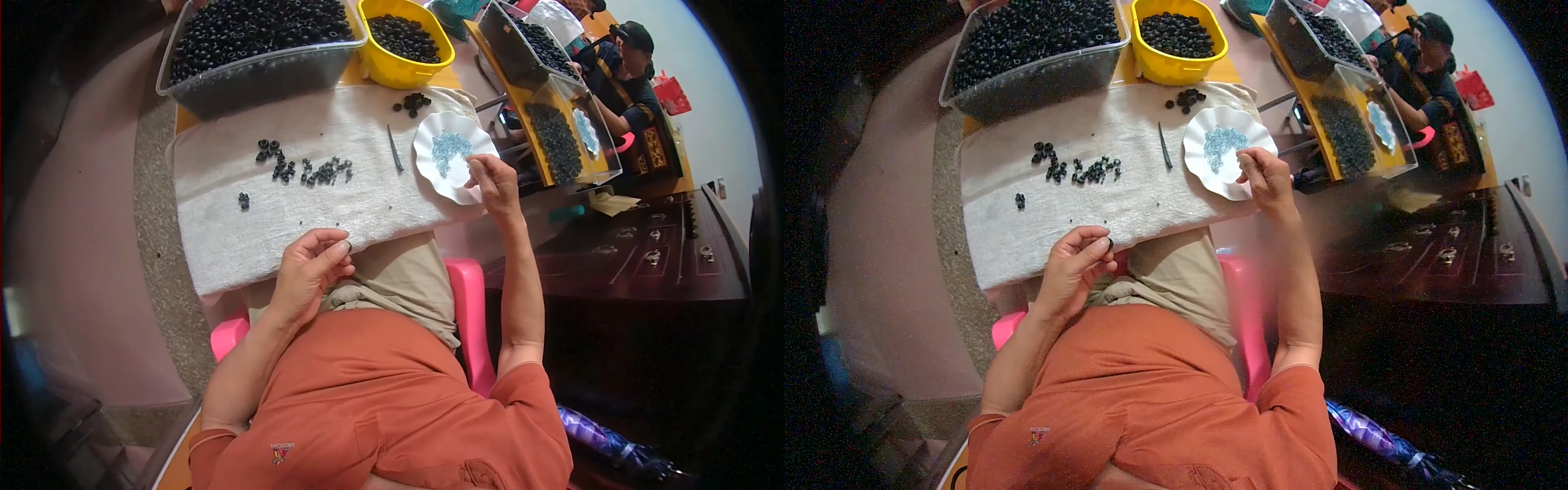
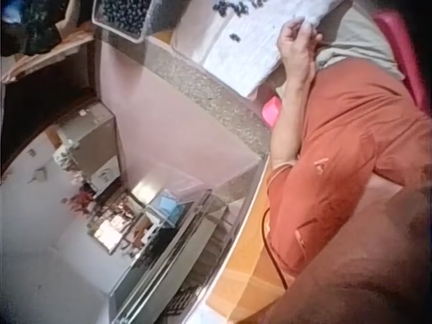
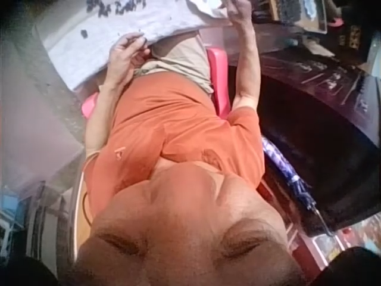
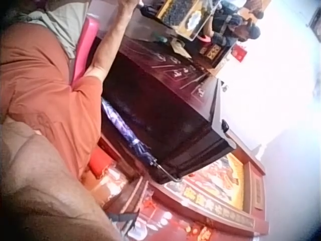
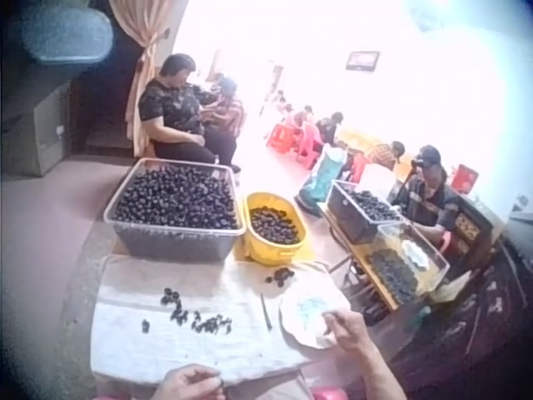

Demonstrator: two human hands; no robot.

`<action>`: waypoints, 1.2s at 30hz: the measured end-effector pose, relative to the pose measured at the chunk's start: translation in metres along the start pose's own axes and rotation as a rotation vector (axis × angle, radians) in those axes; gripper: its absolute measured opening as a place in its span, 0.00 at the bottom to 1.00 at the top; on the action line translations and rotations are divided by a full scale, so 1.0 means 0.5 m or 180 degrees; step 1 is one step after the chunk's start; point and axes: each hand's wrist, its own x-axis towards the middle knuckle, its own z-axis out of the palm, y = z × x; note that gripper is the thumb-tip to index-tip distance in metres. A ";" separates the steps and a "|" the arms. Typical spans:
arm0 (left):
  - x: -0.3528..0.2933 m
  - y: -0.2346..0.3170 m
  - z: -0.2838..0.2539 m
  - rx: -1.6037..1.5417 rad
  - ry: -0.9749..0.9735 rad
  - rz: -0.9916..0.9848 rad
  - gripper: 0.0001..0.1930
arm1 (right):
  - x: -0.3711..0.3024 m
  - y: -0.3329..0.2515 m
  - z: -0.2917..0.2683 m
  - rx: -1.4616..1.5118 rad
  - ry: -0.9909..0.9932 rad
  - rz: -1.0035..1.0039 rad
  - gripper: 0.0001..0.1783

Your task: Assembling small black mechanical components by hand on a white cloth surface at a workbench.

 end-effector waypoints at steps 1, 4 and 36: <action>0.001 -0.002 -0.002 0.0007 0.0004 0.0002 0.09 | -0.001 -0.003 0.002 0.0356 0.0028 0.0085 0.08; 0.005 -0.003 -0.004 0.0052 -0.0119 -0.0020 0.08 | -0.008 0.012 0.002 0.0774 0.0045 0.0074 0.08; 0.017 0.034 0.044 0.0338 -0.0881 -0.0225 0.09 | -0.094 -0.212 0.164 0.1374 -0.1344 -0.1110 0.08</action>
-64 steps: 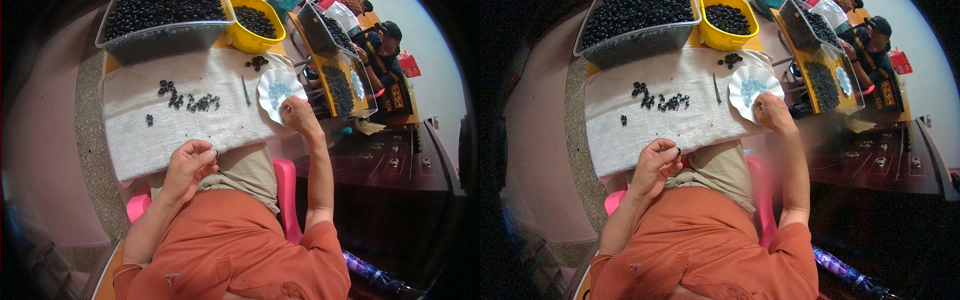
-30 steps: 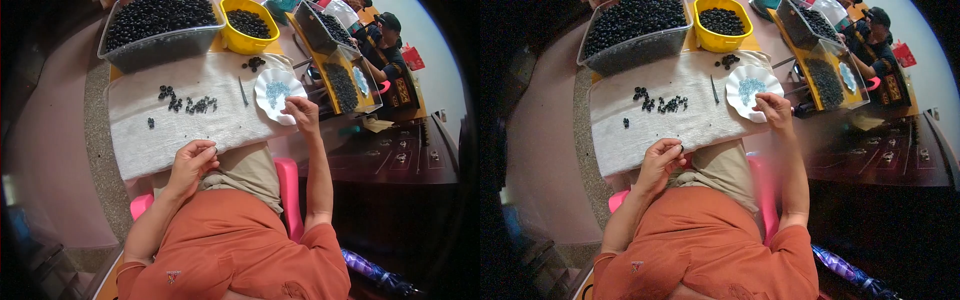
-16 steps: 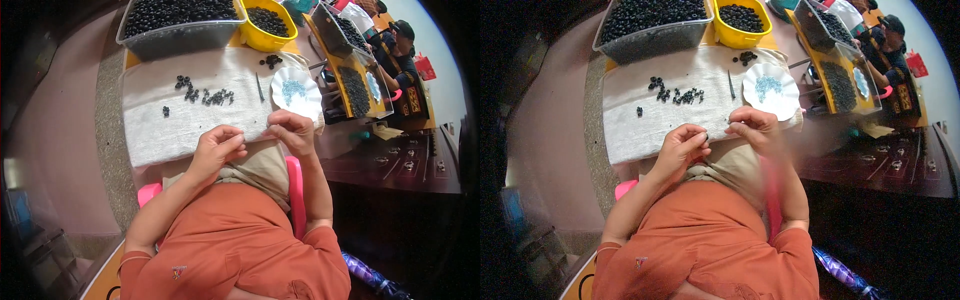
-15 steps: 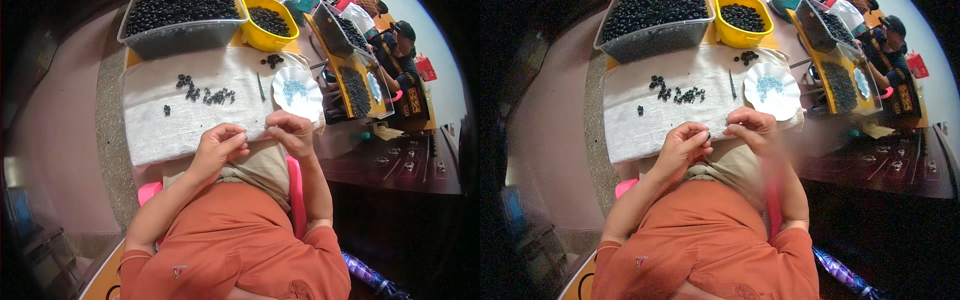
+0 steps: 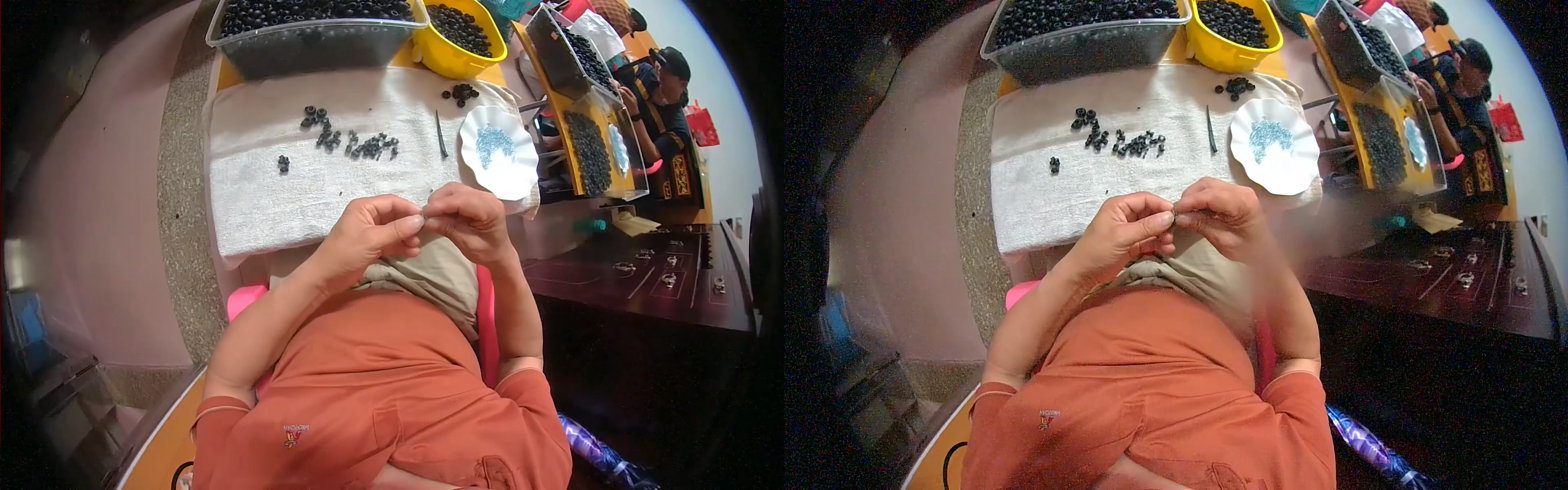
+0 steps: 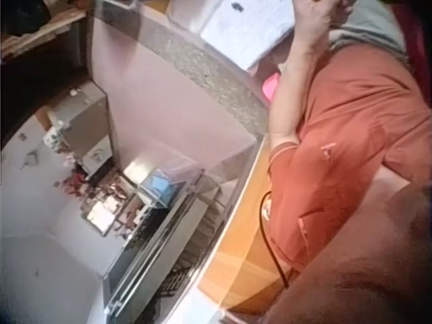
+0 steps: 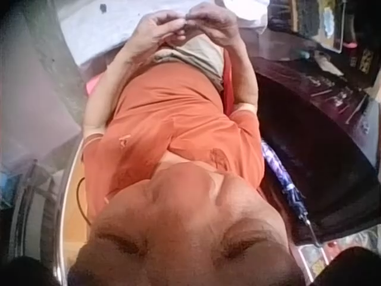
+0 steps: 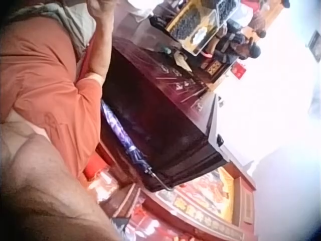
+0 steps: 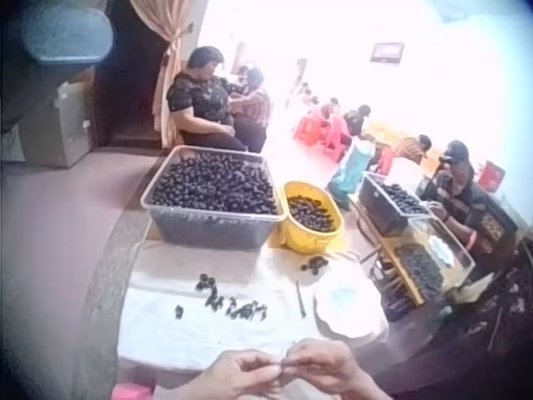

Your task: Assembling small black mechanical components by hand on a white cloth surface at a workbench.

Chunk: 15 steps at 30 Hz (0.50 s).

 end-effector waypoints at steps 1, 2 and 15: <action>0.000 0.001 -0.002 -0.0011 0.0006 0.0000 0.09 | 0.001 -0.001 0.001 -0.0057 -0.0016 0.0000 0.08; 0.000 0.002 -0.005 0.0036 -0.0029 -0.0031 0.08 | 0.002 -0.002 0.003 -0.0111 -0.0032 -0.0003 0.08; 0.003 -0.008 -0.017 0.0232 -0.0092 0.0186 0.08 | -0.002 -0.001 0.021 -0.0224 0.0078 0.0230 0.08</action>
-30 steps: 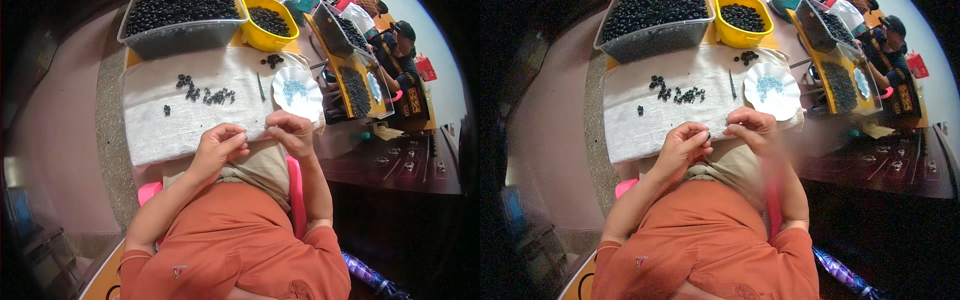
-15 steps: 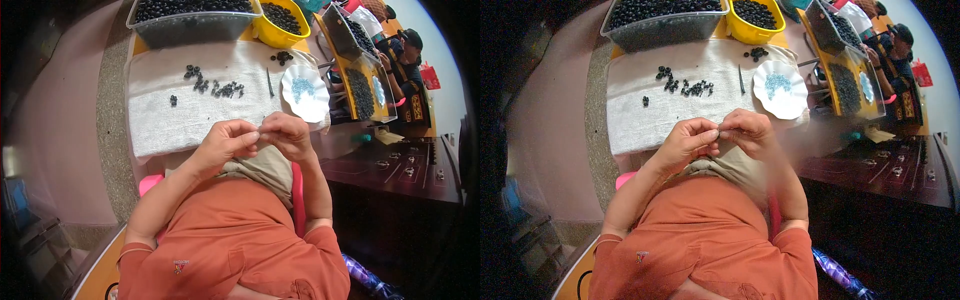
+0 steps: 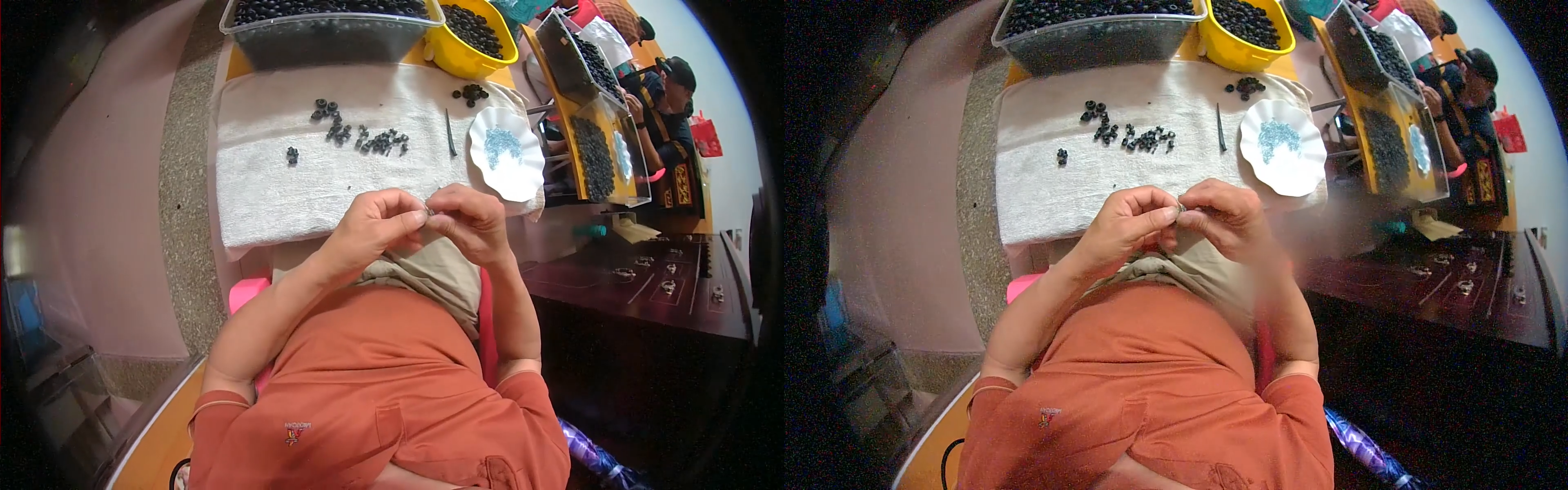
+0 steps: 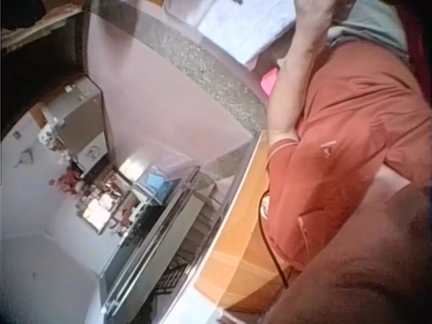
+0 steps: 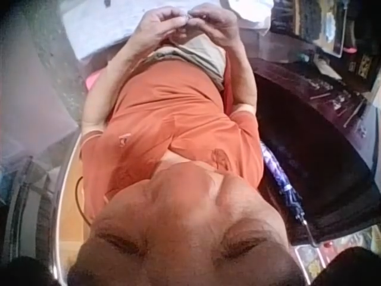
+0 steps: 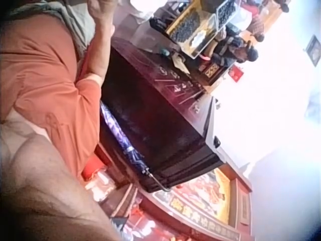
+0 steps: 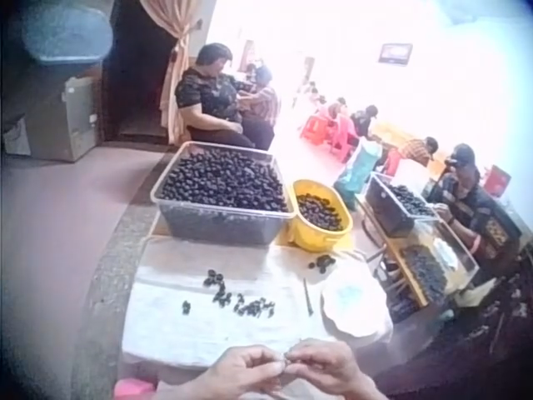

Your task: Assembling small black mechanical components by hand on a white cloth surface at a workbench.

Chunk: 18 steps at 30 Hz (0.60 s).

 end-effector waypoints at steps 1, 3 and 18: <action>0.000 0.000 0.001 0.0000 0.0000 0.0002 0.08 | 0.000 0.002 0.001 -0.0086 0.0005 -0.0047 0.08; -0.001 0.000 0.004 0.0059 0.0143 0.0025 0.07 | -0.001 0.005 0.004 -0.0168 0.0007 -0.0095 0.08; 0.003 -0.004 -0.002 0.0403 0.0194 0.0336 0.09 | -0.005 0.007 0.015 0.0671 0.0066 0.0450 0.04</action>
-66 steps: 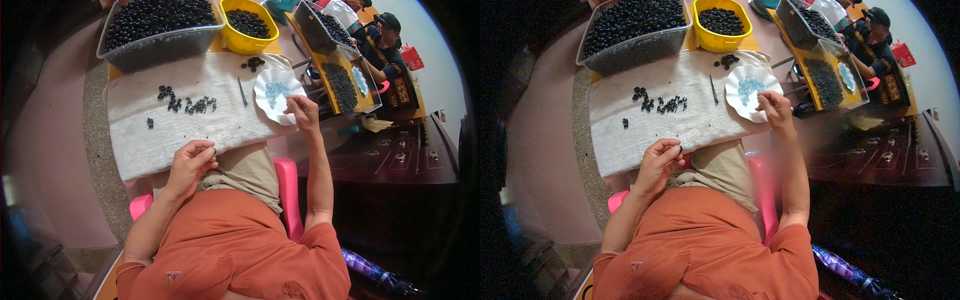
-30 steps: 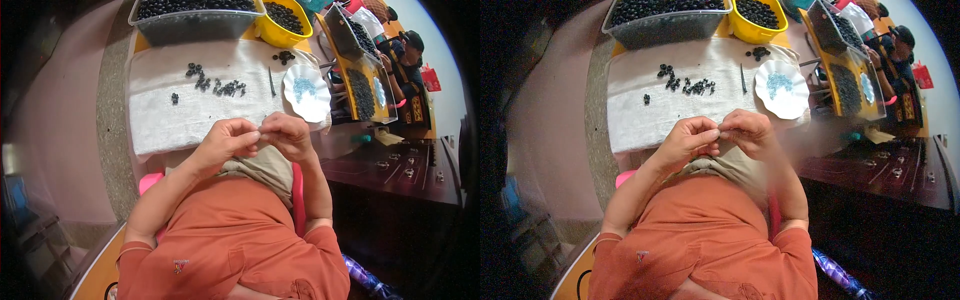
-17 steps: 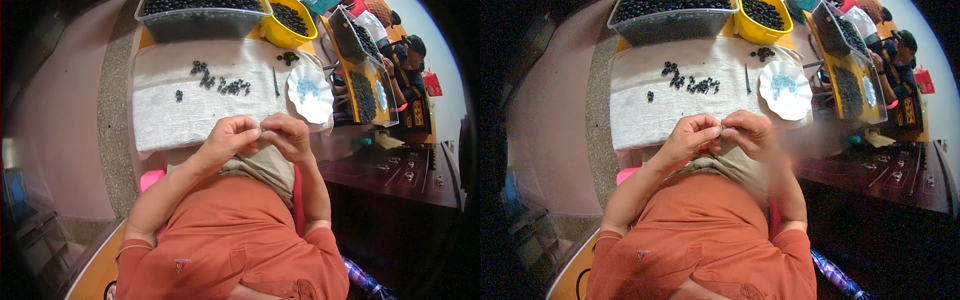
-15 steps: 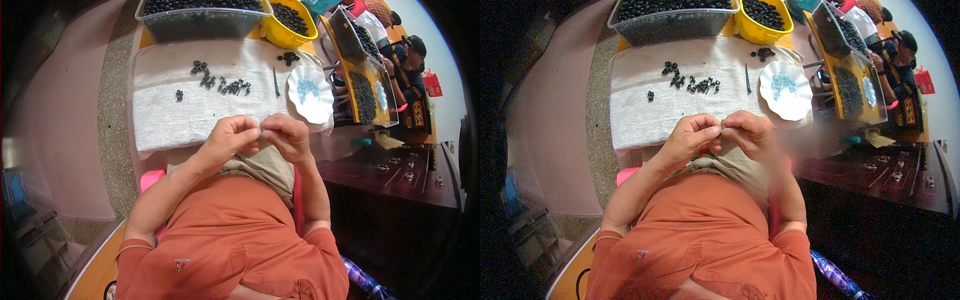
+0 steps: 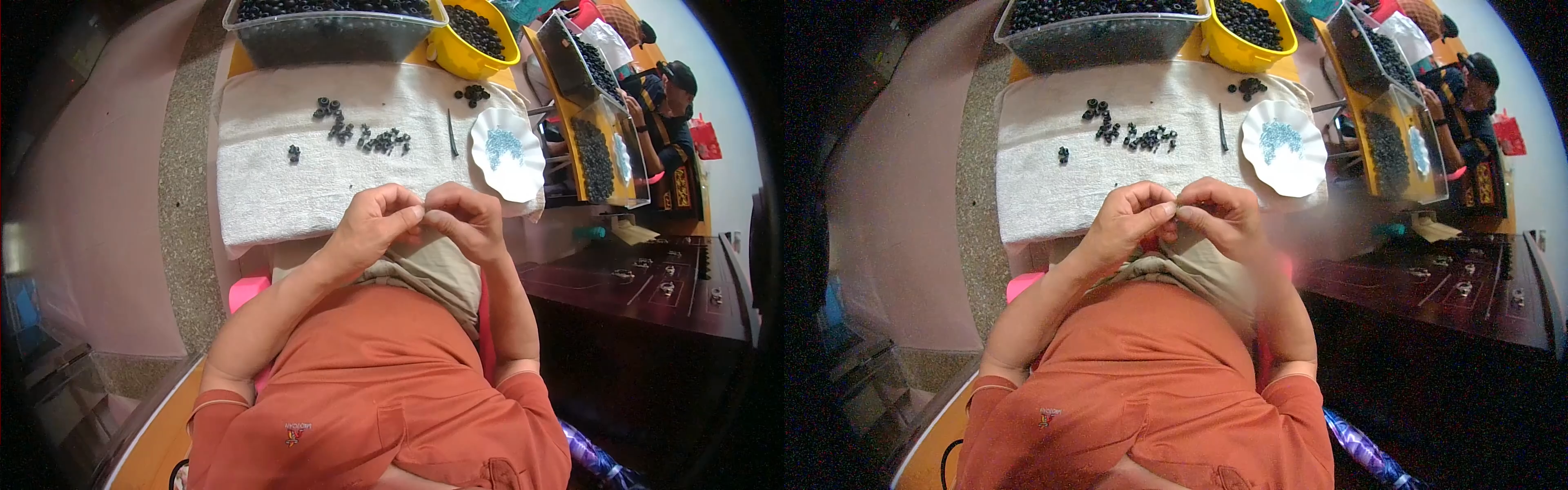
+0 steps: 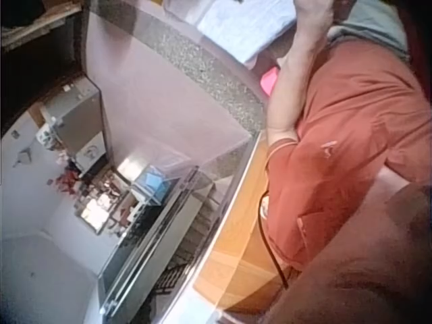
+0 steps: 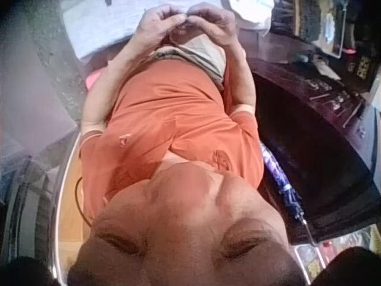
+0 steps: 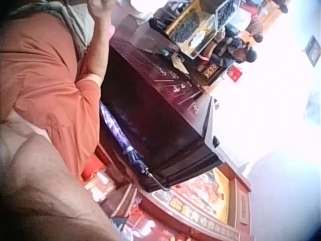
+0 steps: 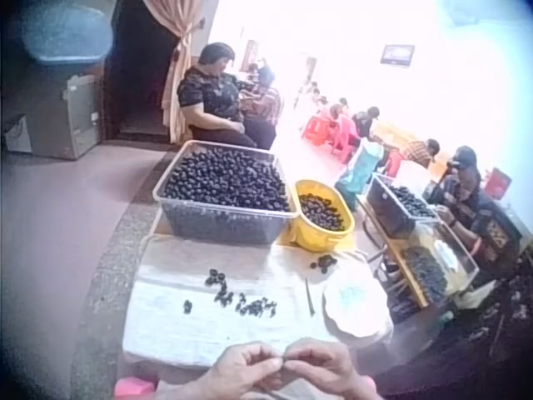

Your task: Assembling small black mechanical components by hand on a white cloth surface at a workbench.

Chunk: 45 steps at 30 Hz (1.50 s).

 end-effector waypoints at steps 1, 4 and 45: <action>-0.001 0.000 0.002 -0.0001 0.0000 0.0002 0.09 | -0.001 0.005 -0.001 0.0065 0.0018 0.0035 0.03; -0.002 0.000 0.006 0.0107 0.0081 0.0018 0.09 | -0.003 0.011 -0.003 0.0133 0.0048 0.0101 0.03; -0.005 -0.001 -0.002 -0.1223 -0.0468 -0.0639 0.09 | -0.016 0.017 0.011 0.0204 0.0132 -0.0285 0.08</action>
